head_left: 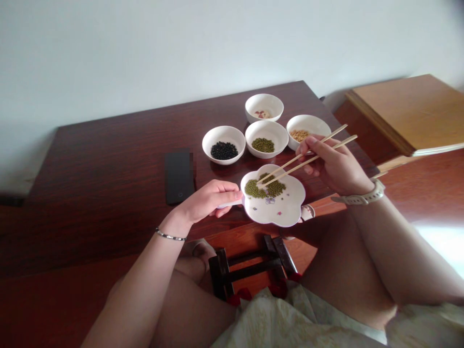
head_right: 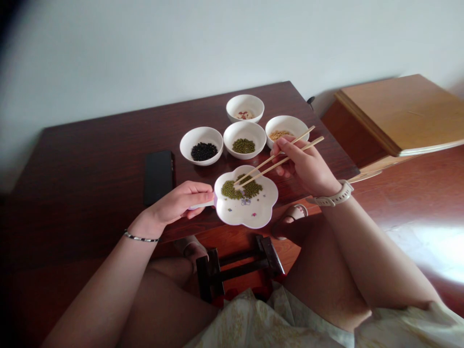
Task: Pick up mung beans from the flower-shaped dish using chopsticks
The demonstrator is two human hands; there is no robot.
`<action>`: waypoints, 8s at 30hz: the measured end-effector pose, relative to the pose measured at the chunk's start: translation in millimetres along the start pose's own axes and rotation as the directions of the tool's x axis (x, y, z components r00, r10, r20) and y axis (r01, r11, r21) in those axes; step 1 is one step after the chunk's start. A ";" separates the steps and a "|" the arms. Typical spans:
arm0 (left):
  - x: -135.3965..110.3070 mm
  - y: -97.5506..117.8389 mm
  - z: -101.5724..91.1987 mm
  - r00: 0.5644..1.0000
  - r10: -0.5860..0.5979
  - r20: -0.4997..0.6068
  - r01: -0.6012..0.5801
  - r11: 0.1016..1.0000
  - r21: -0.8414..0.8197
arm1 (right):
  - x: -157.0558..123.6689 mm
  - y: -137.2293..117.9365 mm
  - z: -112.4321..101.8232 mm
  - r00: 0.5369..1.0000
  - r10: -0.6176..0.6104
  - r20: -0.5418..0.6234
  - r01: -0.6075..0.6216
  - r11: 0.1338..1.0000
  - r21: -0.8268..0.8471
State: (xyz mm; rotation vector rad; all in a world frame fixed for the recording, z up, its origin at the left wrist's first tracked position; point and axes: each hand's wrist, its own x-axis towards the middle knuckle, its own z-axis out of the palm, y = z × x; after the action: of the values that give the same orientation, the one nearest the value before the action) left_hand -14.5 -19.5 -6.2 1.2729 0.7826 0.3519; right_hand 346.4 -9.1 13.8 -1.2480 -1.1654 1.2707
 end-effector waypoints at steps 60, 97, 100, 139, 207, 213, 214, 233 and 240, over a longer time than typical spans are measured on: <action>1.8 -1.4 -1.7 1.000 0.008 0.026 -0.008 1.000 0.020 | -1.0 6.4 -0.7 0.999 -0.029 0.018 0.029 1.000 0.001; -0.2 -0.7 -2.1 1.000 -0.020 0.022 0.019 0.999 0.035 | -0.4 0.3 0.5 1.000 0.000 0.001 0.000 1.000 0.017; -0.3 0.1 -1.7 1.000 -0.016 0.020 0.015 0.999 0.031 | -1.8 -1.2 3.3 1.000 0.009 0.011 -0.009 1.000 0.003; -0.9 -1.8 -2.3 1.000 -0.015 0.020 0.014 0.999 0.029 | 4.3 -0.1 -5.4 0.989 -0.090 -0.117 0.104 0.987 0.124; 0.1 -3.5 -3.7 0.999 -0.034 0.014 0.033 0.997 0.066 | -2.1 1.9 2.6 1.000 0.000 -0.018 0.000 1.000 -0.005; -0.4 -4.1 -3.6 0.999 -0.033 0.015 0.032 0.997 0.069 | -1.4 2.0 2.8 1.000 -0.018 -0.016 0.018 1.000 -0.010; -0.4 -4.0 -3.6 0.999 -0.032 0.016 0.031 0.997 0.065 | -1.5 1.6 3.4 1.000 -0.019 -0.014 0.019 1.000 -0.007; 0.0 -4.3 -4.7 0.999 -0.019 0.029 0.017 0.998 0.056 | -3.6 0.1 7.2 1.000 0.000 -0.017 0.000 1.000 -0.019; -1.1 -1.6 -3.7 0.999 -0.026 0.023 0.025 0.998 0.062 | -3.0 2.4 6.0 1.000 -0.011 -0.011 0.010 1.000 -0.026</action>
State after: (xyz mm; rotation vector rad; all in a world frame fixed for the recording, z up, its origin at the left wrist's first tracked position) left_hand -18.1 -18.0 -7.7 1.3211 0.7938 0.2933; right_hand 340.4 -12.3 11.7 -1.2650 -1.1824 1.2430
